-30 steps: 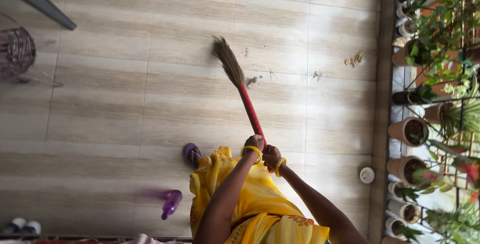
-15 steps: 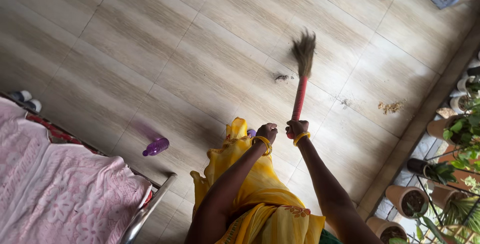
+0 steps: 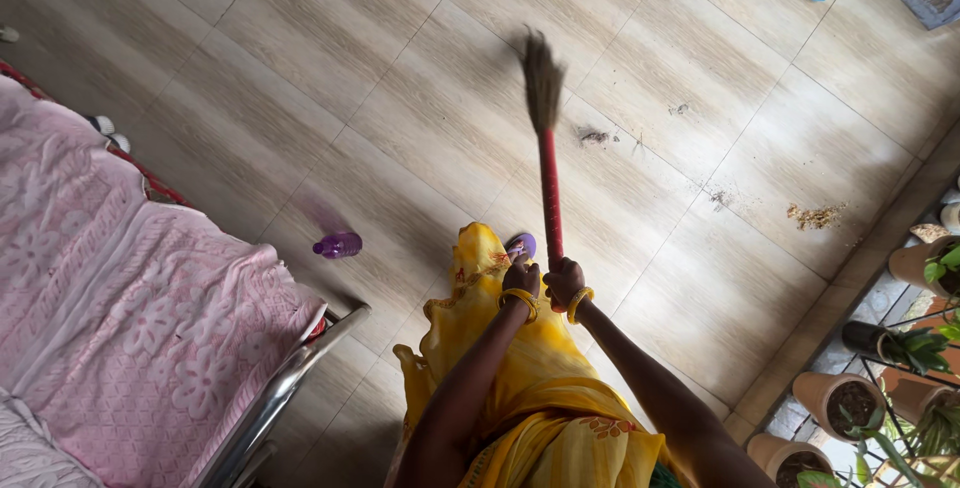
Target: The person sweeps debris from a balcony floor using a broom, moving a door mat and a bird cage to reach underneath them, and then sweeps the collected waste into a blue bucket.
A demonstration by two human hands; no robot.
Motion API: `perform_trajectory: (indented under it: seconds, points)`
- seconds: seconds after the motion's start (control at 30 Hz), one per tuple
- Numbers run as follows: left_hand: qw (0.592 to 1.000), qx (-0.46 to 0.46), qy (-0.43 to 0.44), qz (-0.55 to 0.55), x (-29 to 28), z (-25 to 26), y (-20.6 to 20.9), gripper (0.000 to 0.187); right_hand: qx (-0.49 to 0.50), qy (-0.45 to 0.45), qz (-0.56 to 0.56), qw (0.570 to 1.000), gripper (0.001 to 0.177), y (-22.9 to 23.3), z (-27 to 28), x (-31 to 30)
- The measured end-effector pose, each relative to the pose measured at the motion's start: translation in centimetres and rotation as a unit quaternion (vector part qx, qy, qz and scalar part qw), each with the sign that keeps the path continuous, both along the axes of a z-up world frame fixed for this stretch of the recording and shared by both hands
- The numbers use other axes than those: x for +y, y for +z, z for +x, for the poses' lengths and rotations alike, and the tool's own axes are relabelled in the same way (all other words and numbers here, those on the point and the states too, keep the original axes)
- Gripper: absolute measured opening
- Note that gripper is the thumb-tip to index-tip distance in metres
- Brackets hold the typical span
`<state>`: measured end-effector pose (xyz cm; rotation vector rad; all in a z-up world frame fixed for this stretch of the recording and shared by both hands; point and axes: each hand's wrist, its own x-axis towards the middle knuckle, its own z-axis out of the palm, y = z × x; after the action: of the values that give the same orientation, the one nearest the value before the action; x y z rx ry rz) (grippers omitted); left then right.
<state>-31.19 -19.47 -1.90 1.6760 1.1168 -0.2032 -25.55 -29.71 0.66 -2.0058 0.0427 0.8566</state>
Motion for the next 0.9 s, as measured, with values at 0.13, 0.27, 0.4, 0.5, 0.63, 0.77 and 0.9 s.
perform_trajectory:
  seconds: [0.13,0.27,0.4,0.5,0.63,0.77,0.9]
  points:
    - [0.99,-0.091,0.085,0.059,-1.8,-3.3,0.3,0.059,0.008,0.1,-0.07,0.993,0.024,-0.4,-2.8,0.3]
    - [0.982,-0.085,0.164,0.041,-2.5,-5.3,0.8,0.064,-0.123,0.26,-0.067,0.955,0.025,-1.6,-4.8,1.2]
    - [0.987,-0.007,0.134,0.085,-1.9,-7.3,1.1,0.062,-0.232,0.336,-0.01,0.913,0.027,-3.1,-5.6,2.8]
    - [0.985,0.002,0.152,0.078,-2.6,-8.2,1.2,0.062,0.083,0.092,0.013,0.992,0.03,-2.4,-6.3,3.4]
    - [0.984,-0.009,0.159,0.081,-3.2,-7.3,1.4,0.06,0.209,0.02,-0.016,0.978,0.018,-0.1,-2.4,-0.1]
    - [0.985,-0.001,0.156,0.08,-5.9,-5.3,1.5,0.056,0.183,-0.037,0.013,0.982,0.02,1.2,2.9,-5.3]
    - [0.989,0.005,0.141,0.041,-11.2,-2.0,1.8,0.055,0.168,-0.076,0.033,0.982,0.021,2.1,8.9,-9.1]
